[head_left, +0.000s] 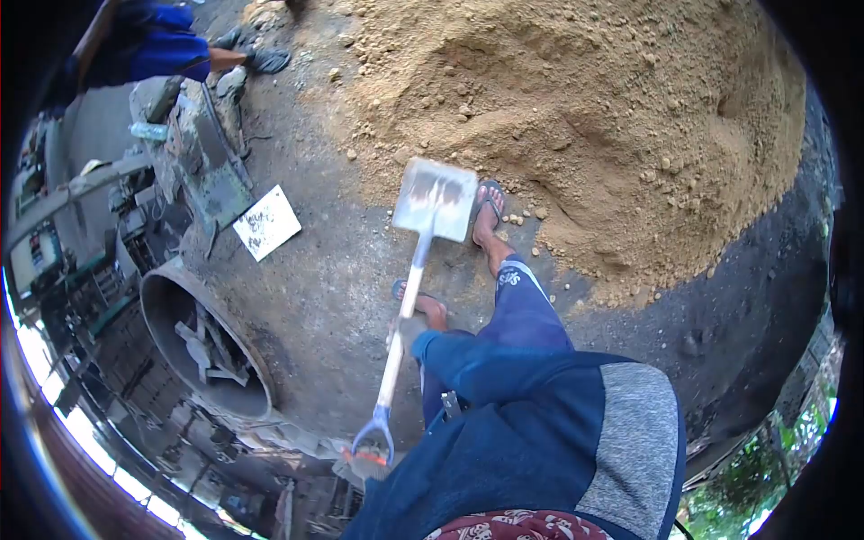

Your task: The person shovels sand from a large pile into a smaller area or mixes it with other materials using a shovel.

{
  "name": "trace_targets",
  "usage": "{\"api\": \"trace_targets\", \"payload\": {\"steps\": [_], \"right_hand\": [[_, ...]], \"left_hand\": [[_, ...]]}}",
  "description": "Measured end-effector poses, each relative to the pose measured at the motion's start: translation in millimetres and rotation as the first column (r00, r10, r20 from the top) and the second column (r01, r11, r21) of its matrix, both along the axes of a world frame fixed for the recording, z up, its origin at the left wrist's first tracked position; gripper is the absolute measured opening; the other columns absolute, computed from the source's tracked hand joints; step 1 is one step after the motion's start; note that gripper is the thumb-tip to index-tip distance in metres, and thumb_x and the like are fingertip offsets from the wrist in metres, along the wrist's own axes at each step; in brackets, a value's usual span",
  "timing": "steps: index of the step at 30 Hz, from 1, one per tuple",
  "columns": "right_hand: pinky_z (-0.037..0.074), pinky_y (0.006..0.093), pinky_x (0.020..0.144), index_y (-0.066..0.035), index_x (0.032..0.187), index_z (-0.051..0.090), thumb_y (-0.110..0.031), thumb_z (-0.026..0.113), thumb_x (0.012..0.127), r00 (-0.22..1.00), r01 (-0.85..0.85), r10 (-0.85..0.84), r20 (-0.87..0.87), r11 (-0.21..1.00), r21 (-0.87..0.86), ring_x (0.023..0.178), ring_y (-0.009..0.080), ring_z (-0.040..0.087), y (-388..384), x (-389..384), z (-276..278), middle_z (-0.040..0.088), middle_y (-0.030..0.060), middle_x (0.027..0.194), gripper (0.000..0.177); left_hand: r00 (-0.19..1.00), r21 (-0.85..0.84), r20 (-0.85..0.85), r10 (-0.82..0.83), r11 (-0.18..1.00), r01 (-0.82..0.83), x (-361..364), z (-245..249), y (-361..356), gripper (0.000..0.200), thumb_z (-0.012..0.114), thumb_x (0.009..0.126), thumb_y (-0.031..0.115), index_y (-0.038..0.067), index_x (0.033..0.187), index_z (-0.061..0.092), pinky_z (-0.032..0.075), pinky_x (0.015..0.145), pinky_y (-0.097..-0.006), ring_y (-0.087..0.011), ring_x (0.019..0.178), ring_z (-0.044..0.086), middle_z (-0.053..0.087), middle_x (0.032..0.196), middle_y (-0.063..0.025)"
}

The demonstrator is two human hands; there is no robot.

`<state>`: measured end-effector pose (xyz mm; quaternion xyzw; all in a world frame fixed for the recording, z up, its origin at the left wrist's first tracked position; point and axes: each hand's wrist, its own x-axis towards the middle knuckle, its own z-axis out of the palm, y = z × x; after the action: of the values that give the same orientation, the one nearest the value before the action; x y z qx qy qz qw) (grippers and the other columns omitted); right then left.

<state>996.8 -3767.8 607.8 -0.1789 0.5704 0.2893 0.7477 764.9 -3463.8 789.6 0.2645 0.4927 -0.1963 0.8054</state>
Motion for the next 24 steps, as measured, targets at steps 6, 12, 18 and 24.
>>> {"api": "trace_targets", "payload": {"steps": [6, 12, 18, 24], "right_hand": [[0.054, 0.0494, 0.06, -0.007, 0.096, 0.06, -0.021, 0.046, 0.095, 0.921, -0.227, 0.296, 0.255, 0.937, -0.265, 0.069, 0.0307, 0.065, -132, 68, -145, 0.065, 0.013, 0.082, 0.02], [0.052, 0.0502, 0.053, -0.008, 0.096, 0.051, -0.015, 0.049, 0.093, 0.95, 0.311, -0.31, 0.026, 0.949, -0.056, 0.057, 0.0301, 0.057, -174, 99, -150, 0.055, 0.009, 0.074, 0.008], [0.055, 0.0513, 0.057, -0.005, 0.098, 0.052, -0.01, 0.054, 0.087, 0.947, 0.287, -0.273, 0.17, 0.956, -0.067, 0.061, 0.0316, 0.06, -233, 44, -102, 0.055, 0.013, 0.074, 0.012], [0.053, 0.0494, 0.06, -0.008, 0.084, 0.044, -0.026, 0.048, 0.094, 0.775, 0.59, -0.264, 0.574, 0.627, -0.508, 0.055, 0.03, 0.055, -429, 76, 38, 0.054, 0.0122, 0.066, 0.021]], "left_hand": [[0.942, 0.696, -0.274, -0.194, 0.636, 0.334, 202, -51, -201, 0.046, 0.039, 0.1, 0.024, 0.015, 0.144, 0.031, 0.05, 0.062, -0.0363, -0.0154, 0.075, 0.059, 0.058, 0.084, -0.0056], [0.962, 0.723, -0.273, -0.006, 0.658, 0.209, 251, -71, -259, 0.03, 0.048, 0.096, 0.043, 0.013, 0.093, 0.054, 0.035, 0.038, -0.0309, -0.012, 0.042, 0.037, 0.037, 0.055, 0.0024], [0.952, 0.491, -0.299, -0.072, 0.843, 0.218, 203, -92, -224, 0.04, 0.049, 0.093, 0.054, 0.015, 0.098, 0.053, 0.04, 0.043, -0.0328, -0.0136, 0.052, 0.042, 0.044, 0.067, -0.0008], [0.953, -0.111, 0.048, -0.299, 0.946, 0.303, 273, -90, -385, 0.034, 0.056, 0.091, 0.043, 0.009, 0.098, 0.058, 0.048, 0.055, -0.0384, -0.0165, 0.065, 0.053, 0.053, 0.076, -0.0029]]}}
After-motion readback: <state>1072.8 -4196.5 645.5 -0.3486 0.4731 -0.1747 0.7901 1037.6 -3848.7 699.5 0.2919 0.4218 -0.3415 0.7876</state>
